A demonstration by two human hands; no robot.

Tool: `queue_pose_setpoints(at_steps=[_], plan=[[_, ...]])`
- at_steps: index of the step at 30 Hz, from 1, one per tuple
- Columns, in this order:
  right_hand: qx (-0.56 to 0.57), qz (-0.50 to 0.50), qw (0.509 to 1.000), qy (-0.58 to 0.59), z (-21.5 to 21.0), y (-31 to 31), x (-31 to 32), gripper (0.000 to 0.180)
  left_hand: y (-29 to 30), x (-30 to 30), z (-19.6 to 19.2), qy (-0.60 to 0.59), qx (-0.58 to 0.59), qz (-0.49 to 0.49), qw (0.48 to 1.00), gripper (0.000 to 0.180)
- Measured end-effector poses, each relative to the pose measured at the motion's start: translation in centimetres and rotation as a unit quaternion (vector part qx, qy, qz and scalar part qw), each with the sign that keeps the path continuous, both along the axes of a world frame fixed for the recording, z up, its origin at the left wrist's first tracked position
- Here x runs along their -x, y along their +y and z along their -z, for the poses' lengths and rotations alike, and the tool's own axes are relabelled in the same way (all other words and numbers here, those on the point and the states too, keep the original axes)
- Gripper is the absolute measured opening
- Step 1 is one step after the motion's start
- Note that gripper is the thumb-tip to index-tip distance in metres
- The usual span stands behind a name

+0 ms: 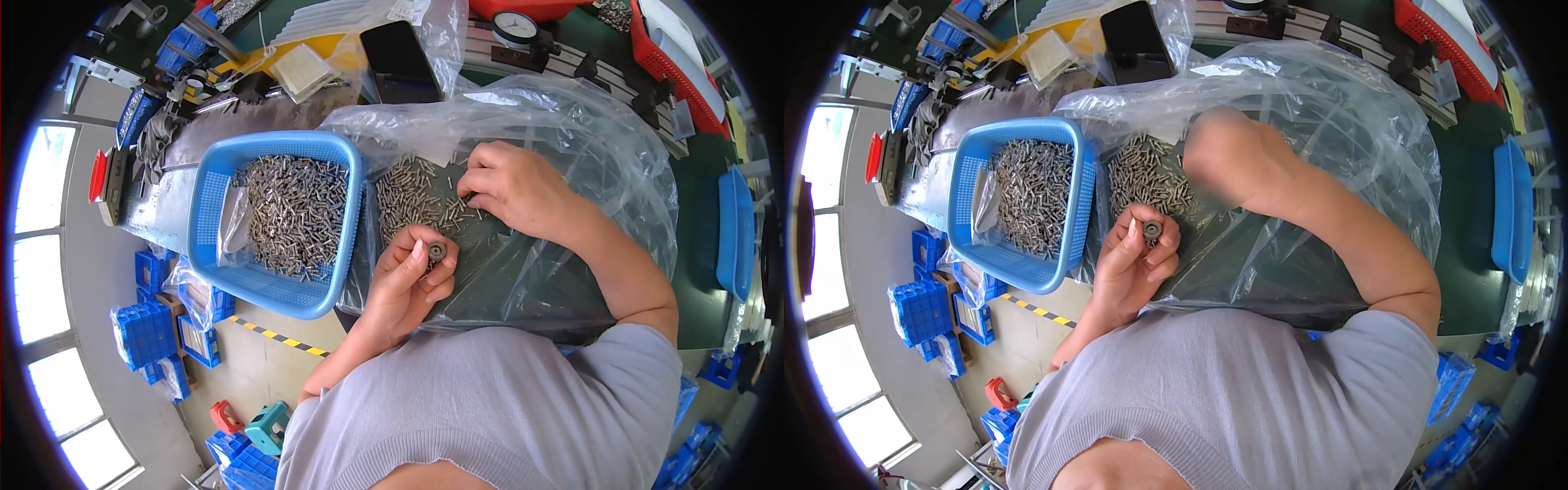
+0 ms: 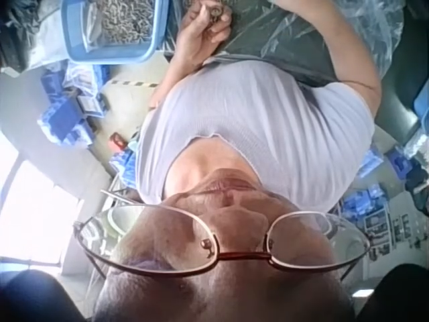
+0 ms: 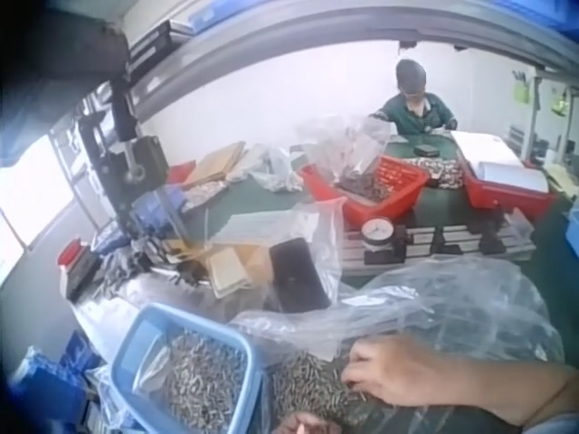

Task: Inspecting and assembling small metal cylindrical components and pins at a factory workstation.

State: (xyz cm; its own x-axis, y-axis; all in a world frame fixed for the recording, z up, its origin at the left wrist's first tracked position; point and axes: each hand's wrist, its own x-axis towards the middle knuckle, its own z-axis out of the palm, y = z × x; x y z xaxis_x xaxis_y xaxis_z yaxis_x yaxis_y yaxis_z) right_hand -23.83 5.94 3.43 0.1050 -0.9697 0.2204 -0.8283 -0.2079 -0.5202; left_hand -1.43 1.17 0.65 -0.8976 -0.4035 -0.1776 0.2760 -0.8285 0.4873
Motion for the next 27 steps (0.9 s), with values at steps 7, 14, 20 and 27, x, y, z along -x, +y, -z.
queue_pose_setpoints(at_steps=[7, 14, 20, 27], plan=[[0.035, -0.013, 0.999, -0.003, 1.0, -0.2, -0.5, 0.011, 0.0, 0.1, -0.1, 0.002, 0.005, -0.001, 1.0, 0.018], [-0.179, -0.011, 0.866, -0.466, -1.5, 0.6, -2.5, 0.006, 0.0, 0.1, 0.1, -0.003, 0.005, -0.006, 1.0, 0.019], [-0.135, -0.07, 0.893, -0.423, -0.8, 0.7, -3.2, 0.007, 0.1, 0.1, 0.0, -0.019, 0.005, -0.009, 1.0, 0.02], [-0.151, -0.048, 0.903, -0.399, -1.6, 0.6, -3.9, 0.012, 0.0, 0.0, 0.3, -0.008, 0.026, 0.011, 1.0, 0.019]])
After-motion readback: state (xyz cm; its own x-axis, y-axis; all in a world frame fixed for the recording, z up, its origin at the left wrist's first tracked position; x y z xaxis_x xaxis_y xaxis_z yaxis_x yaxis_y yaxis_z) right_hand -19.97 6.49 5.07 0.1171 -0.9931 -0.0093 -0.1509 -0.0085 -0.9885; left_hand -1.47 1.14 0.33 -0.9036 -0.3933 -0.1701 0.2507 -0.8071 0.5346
